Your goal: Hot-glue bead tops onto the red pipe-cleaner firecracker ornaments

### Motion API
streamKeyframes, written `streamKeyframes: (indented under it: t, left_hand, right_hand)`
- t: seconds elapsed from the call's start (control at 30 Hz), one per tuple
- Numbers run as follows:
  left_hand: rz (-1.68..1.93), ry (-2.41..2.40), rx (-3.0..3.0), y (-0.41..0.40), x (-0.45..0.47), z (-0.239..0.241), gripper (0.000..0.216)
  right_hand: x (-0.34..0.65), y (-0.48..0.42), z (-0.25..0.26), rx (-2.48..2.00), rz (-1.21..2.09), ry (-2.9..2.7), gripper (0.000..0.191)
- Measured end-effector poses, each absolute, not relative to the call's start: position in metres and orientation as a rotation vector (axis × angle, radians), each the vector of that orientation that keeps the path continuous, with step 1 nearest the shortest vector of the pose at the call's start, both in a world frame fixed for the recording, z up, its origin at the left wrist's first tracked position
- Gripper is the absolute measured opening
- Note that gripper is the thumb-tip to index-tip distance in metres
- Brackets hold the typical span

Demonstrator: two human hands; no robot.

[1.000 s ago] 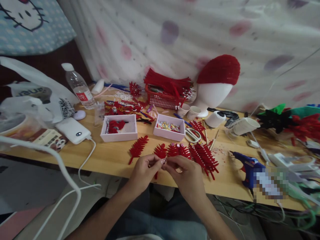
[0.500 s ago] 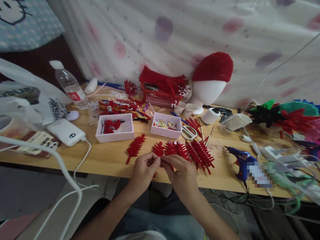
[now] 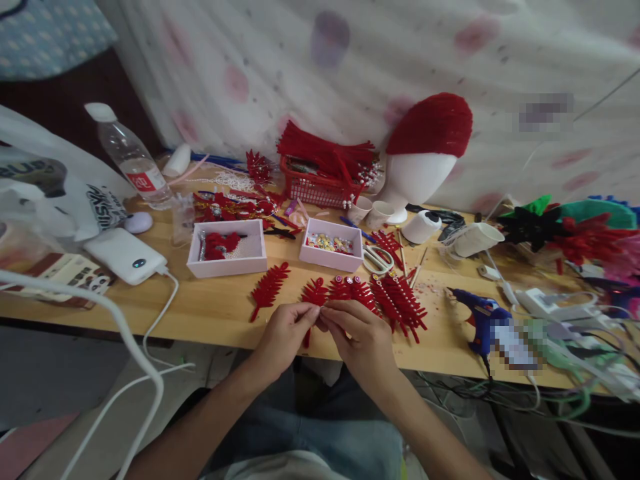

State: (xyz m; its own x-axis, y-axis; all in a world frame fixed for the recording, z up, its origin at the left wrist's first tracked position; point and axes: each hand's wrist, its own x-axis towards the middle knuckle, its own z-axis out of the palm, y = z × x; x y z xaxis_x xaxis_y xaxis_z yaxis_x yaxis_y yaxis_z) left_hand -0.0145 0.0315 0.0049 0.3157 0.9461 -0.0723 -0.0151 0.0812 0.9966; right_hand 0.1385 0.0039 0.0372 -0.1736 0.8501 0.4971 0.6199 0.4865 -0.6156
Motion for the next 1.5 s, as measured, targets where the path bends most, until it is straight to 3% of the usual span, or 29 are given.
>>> streamKeyframes:
  t: [0.2, 0.4, 1.5]
  left_hand:
    - [0.858, 1.218, 1.979, 0.032, -0.022, 0.006, 0.031]
    - [0.483, 1.287, 2.541, 0.036, -0.02, -0.005, 0.035]
    - [0.51, 1.577, 2.527, 0.026, 0.005, -0.004, 0.032]
  right_hand:
    - [0.158, 0.037, 0.034, -1.318, 0.306, -1.934, 0.016]
    - [0.17, 0.081, 0.027, -1.386, 0.2, -2.138, 0.018]
    - [0.165, 0.095, 0.01, -1.392, 0.182, -2.25, 0.016]
